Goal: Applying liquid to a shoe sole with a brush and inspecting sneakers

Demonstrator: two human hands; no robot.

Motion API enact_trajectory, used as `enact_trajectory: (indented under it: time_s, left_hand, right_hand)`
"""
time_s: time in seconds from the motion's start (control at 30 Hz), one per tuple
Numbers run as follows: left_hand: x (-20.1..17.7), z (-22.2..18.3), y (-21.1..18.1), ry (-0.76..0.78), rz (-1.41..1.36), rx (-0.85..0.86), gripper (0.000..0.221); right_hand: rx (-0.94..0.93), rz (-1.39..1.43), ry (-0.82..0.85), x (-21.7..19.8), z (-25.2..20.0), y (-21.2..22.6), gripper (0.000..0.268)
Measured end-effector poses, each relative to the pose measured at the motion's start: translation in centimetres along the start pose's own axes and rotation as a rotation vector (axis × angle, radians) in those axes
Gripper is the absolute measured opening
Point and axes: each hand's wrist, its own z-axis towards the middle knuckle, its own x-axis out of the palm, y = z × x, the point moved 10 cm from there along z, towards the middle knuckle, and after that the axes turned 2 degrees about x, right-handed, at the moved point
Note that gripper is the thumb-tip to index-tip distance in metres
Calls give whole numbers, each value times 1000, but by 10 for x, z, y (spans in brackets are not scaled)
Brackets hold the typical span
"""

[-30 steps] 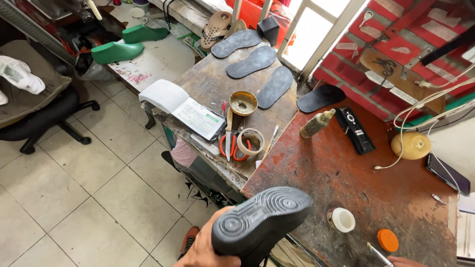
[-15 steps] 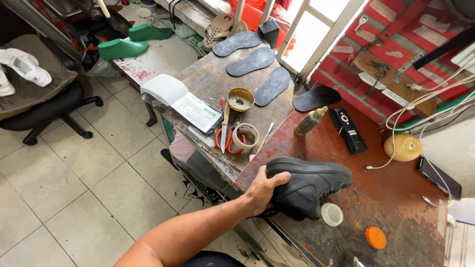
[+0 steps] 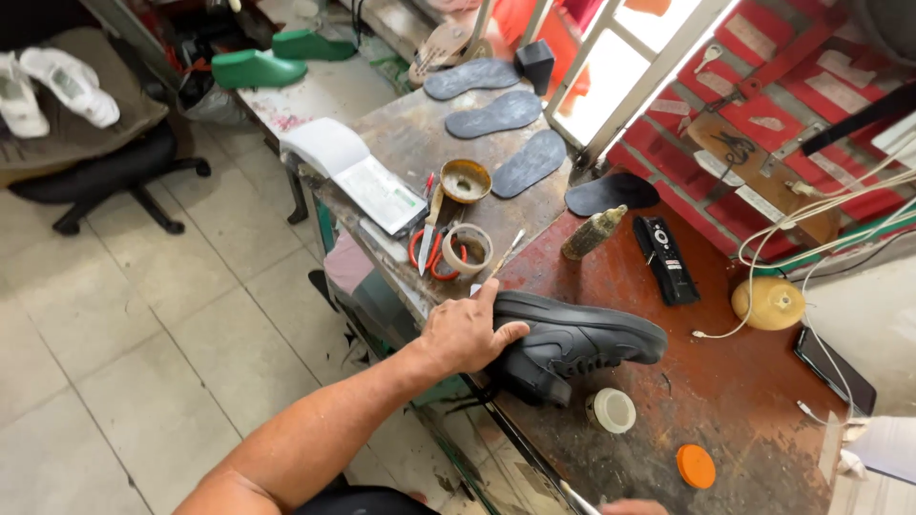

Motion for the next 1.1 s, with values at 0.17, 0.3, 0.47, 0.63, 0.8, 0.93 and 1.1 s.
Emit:
enact_trajectory:
  time_s: [0.17,0.3,0.47,0.63,0.8,0.93,1.1]
  left_hand:
    - [9,-34,31,-37,-47,-1,92]
    - [14,-83,109,-68,-99,-39,81]
    - [56,-179,302,121,-62,-386,79]
    - [47,-280,447,452,41,-754,75]
    - [6,-302,514,433,106,-902,81]
    - [-34,-253,520,435,40,-820,74]
    - [-57,-179,544,479,-81,-723,71]
  right_hand:
    - [18,43,104,40,12,-5,15]
    - [-42,135,292,106,28,26,18]
    - [-18,93,327,220,65,115,20]
    - [114,160,605,339,83,120,20]
    - [64,334,783,406,121,152,18]
    - [2,357,700,419,173,163,16]
    - [-57,324,554,432,242,161,25]
